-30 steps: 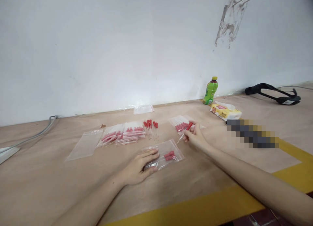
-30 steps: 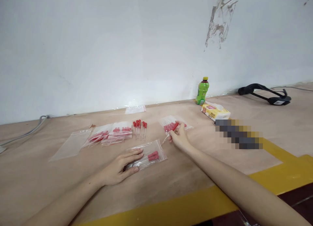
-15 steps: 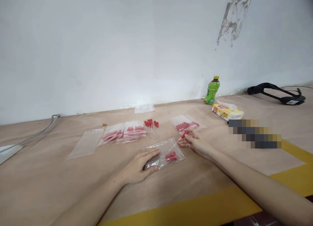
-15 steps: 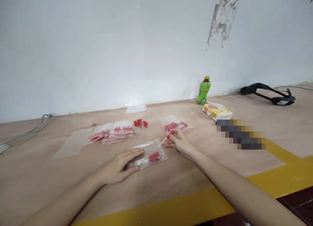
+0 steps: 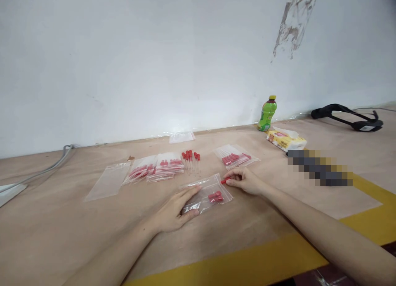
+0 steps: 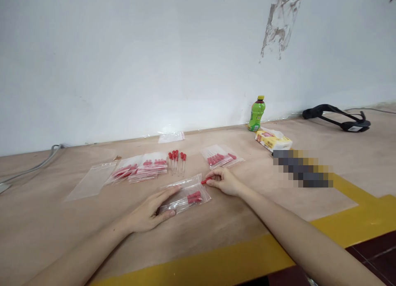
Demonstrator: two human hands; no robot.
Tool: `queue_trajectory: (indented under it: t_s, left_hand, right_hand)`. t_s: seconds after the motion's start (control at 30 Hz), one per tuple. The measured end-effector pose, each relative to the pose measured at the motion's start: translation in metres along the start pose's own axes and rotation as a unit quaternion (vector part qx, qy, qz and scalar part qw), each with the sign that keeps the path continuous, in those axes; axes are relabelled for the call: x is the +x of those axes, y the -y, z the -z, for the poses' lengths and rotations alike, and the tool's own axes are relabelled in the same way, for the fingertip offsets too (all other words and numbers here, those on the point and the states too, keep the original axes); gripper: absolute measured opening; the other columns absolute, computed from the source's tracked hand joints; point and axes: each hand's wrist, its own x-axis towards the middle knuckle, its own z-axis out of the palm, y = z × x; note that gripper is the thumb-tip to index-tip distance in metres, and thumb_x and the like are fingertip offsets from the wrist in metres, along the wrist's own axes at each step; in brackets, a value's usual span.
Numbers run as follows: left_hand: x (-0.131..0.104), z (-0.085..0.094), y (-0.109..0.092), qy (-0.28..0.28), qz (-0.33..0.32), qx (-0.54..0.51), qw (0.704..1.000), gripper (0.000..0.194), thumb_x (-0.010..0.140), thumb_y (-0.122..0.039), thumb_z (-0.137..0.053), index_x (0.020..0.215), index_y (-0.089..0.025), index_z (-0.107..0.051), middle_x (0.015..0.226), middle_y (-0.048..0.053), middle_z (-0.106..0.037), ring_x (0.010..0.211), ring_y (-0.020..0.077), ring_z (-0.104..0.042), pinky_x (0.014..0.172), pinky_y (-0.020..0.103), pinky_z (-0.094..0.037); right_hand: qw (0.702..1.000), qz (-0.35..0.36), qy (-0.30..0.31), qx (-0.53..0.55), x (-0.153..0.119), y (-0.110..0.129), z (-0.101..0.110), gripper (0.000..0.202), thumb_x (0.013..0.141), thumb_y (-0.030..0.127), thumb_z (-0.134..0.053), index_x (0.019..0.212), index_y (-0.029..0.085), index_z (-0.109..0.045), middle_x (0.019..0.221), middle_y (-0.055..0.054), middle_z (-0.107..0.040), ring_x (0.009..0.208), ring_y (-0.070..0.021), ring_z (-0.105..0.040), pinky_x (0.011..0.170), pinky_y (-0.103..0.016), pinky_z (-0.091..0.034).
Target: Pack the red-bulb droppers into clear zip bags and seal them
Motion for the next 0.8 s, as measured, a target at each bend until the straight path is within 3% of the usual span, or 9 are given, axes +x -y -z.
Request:
queue_trajectory:
  t_s: [0.2, 0.4, 0.57, 0.73, 0.8]
  left_hand:
    - [0.001, 0.0, 0.0, -0.005, -0.014, -0.001, 1.0, 0.055, 0.086, -0.036, -0.045, 0.135, -0.026, -0.023, 0.136, 0.005, -0.034, 0.121, 0.0226, -0.036, 0.099, 0.041, -0.032]
    - [0.001, 0.001, 0.0, -0.007, -0.013, 0.002, 1.0, 0.055, 0.086, -0.037, -0.046, 0.135, -0.025, -0.023, 0.136, 0.005, -0.035, 0.121, 0.0229, -0.035, 0.099, 0.041, -0.032]
    - [0.001, 0.0, 0.001, -0.011, -0.01, -0.001, 1.0, 0.057, 0.085, -0.036, -0.047, 0.135, -0.024, -0.023, 0.136, 0.005, -0.035, 0.121, 0.0225, -0.036, 0.1, 0.041, -0.032]
    - [0.002, 0.002, -0.002, 0.003, -0.009, 0.005, 1.0, 0.049, 0.085, -0.037, -0.047, 0.131, -0.025, -0.034, 0.137, 0.005, -0.033, 0.123, 0.0237, -0.033, 0.101, 0.042, -0.03]
    - [0.002, 0.002, -0.003, 0.006, -0.011, 0.001, 1.0, 0.048, 0.085, -0.037, -0.047, 0.13, -0.025, -0.036, 0.138, 0.005, -0.031, 0.124, 0.0239, -0.033, 0.101, 0.043, -0.03]
  right_hand:
    - [0.999, 0.011, 0.042, -0.026, 0.003, 0.002, -0.009, 0.025, 0.065, 0.033, -0.063, 0.08, 0.013, -0.064, 0.058, 0.001, -0.055, 0.049, -0.0073, -0.04, 0.047, -0.021, -0.032]
    - [0.998, 0.011, -0.043, 0.051, -0.001, 0.005, -0.029, 0.023, 0.064, 0.032, -0.065, 0.075, 0.016, -0.052, 0.062, 0.002, -0.055, 0.055, -0.0093, -0.049, 0.05, -0.021, -0.037]
    - [0.998, 0.051, 0.016, 0.039, -0.004, 0.01, -0.021, 0.015, 0.074, 0.033, -0.052, 0.078, 0.02, -0.045, 0.064, 0.002, -0.059, 0.06, -0.0116, -0.053, 0.055, -0.023, -0.04]
    - [0.99, 0.024, -0.096, -0.096, 0.033, 0.015, -0.008, 0.01, 0.071, 0.026, -0.053, 0.076, 0.018, -0.05, 0.064, 0.0, -0.059, 0.059, -0.0121, -0.054, 0.056, -0.023, -0.04]
    - [0.977, -0.013, -0.103, -0.184, 0.056, 0.023, -0.014, 0.009, 0.071, 0.023, -0.051, 0.076, 0.017, -0.054, 0.073, -0.004, -0.062, 0.068, -0.0136, -0.057, 0.062, -0.024, -0.042]
